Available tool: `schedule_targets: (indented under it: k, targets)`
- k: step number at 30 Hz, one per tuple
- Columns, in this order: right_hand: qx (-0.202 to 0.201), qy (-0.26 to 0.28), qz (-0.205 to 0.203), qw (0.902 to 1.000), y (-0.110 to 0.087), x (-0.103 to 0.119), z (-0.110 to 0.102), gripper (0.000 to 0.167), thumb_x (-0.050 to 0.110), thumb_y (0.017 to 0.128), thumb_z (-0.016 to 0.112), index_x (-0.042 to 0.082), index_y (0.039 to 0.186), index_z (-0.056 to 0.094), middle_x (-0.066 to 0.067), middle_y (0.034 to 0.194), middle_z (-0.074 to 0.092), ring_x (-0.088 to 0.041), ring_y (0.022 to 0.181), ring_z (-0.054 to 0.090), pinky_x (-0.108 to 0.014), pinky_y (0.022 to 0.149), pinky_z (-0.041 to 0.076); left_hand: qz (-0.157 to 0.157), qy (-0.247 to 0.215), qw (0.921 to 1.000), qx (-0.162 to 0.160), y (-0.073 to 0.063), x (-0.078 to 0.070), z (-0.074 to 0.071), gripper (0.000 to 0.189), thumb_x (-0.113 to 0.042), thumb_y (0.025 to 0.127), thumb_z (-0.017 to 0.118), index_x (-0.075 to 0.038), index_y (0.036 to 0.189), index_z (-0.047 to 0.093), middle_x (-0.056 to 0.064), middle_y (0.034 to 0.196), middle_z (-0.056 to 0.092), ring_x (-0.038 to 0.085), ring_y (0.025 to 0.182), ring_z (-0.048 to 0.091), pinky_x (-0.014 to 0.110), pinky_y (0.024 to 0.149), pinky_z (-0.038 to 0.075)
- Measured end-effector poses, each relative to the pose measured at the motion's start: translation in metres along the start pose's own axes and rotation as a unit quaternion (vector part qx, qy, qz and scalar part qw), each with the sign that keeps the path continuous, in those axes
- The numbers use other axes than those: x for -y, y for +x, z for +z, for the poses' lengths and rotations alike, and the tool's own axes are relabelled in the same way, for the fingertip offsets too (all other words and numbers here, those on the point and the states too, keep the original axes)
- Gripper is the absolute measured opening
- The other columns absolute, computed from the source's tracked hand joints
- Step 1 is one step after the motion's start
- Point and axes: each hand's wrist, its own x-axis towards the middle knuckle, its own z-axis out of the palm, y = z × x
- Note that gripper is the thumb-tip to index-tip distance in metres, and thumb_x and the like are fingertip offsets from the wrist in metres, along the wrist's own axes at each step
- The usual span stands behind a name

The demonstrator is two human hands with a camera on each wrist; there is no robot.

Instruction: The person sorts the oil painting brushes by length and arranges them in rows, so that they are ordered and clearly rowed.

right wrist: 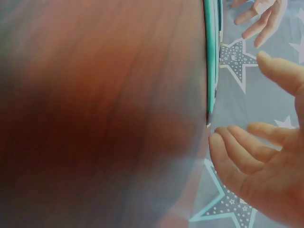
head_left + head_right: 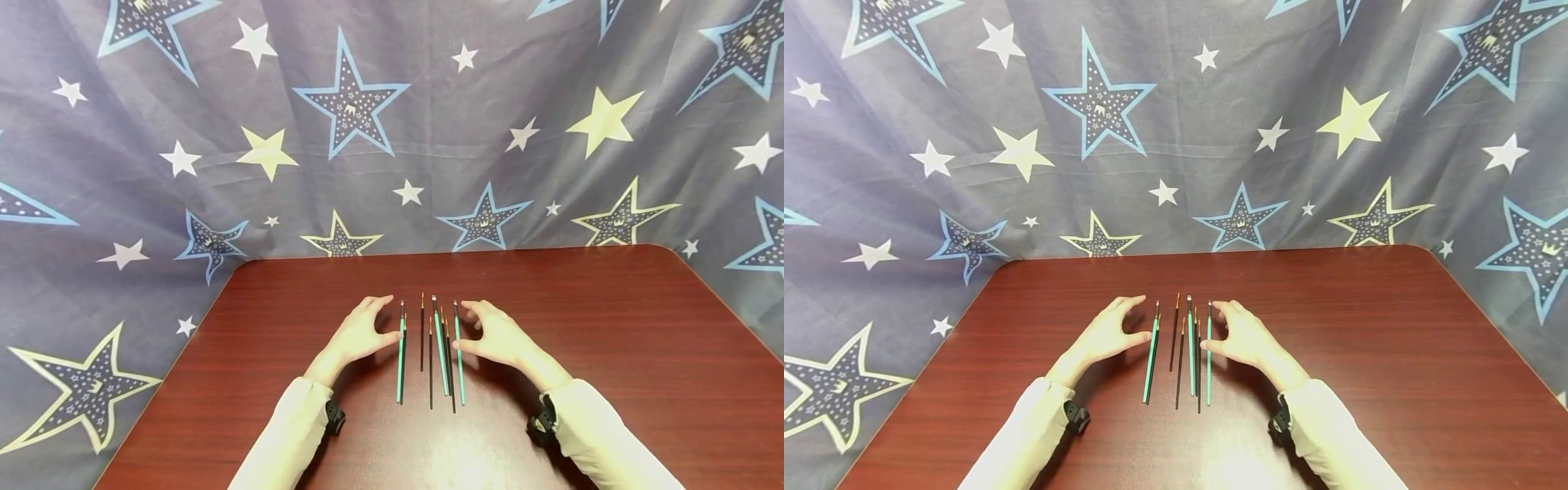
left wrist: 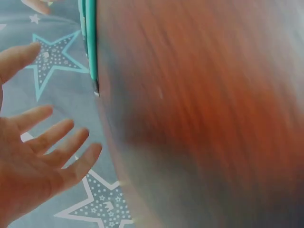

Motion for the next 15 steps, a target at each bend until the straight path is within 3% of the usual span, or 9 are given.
schedule_targets:
  k: [4,7,11,15]
  targets:
    - [0.011,0.007,0.016,0.9998,0.004,0.002,0.002,0.067,0.031,0.069,0.076,-0.002,0.122,0.051,-0.010,0.092,0.057,-0.017,0.074,0.056,-0.029,0.065,0.050,-0.004,-0.057,0.9984,0.003,0.003,-0.002,0.003,0.059,-0.033,0.075,0.072,-0.009,0.125,0.053,0.008,0.108,0.057,0.020,0.093,0.059,0.034,0.079,0.053]
    - [0.023,0.009,0.029,0.9993,0.008,0.005,0.003,0.065,0.029,0.069,0.077,-0.003,0.120,0.052,-0.009,0.086,0.058,-0.016,0.071,0.055,-0.029,0.064,0.050,-0.030,-0.097,0.9947,0.017,0.005,-0.004,0.005,0.052,-0.029,0.075,0.072,-0.008,0.120,0.056,0.007,0.099,0.060,0.016,0.084,0.060,0.029,0.070,0.053]
    - [0.039,0.012,0.054,0.9977,0.012,0.007,0.007,0.064,0.026,0.068,0.078,-0.005,0.119,0.053,-0.008,0.083,0.061,-0.016,0.072,0.056,-0.033,0.069,0.051,-0.086,-0.166,0.9815,0.039,0.006,-0.005,0.008,0.050,-0.023,0.075,0.073,-0.008,0.119,0.056,0.008,0.095,0.061,0.013,0.070,0.061,0.025,0.060,0.054]
    - [0.067,0.038,0.094,0.9926,0.014,0.009,0.009,0.066,0.021,0.068,0.078,-0.007,0.122,0.050,-0.011,0.085,0.063,-0.012,0.058,0.060,-0.030,0.068,0.054,-0.122,-0.223,0.9659,0.051,0.005,-0.004,0.011,0.052,-0.013,0.073,0.073,-0.003,0.121,0.053,0.011,0.094,0.059,0.015,0.062,0.061,0.025,0.056,0.056]
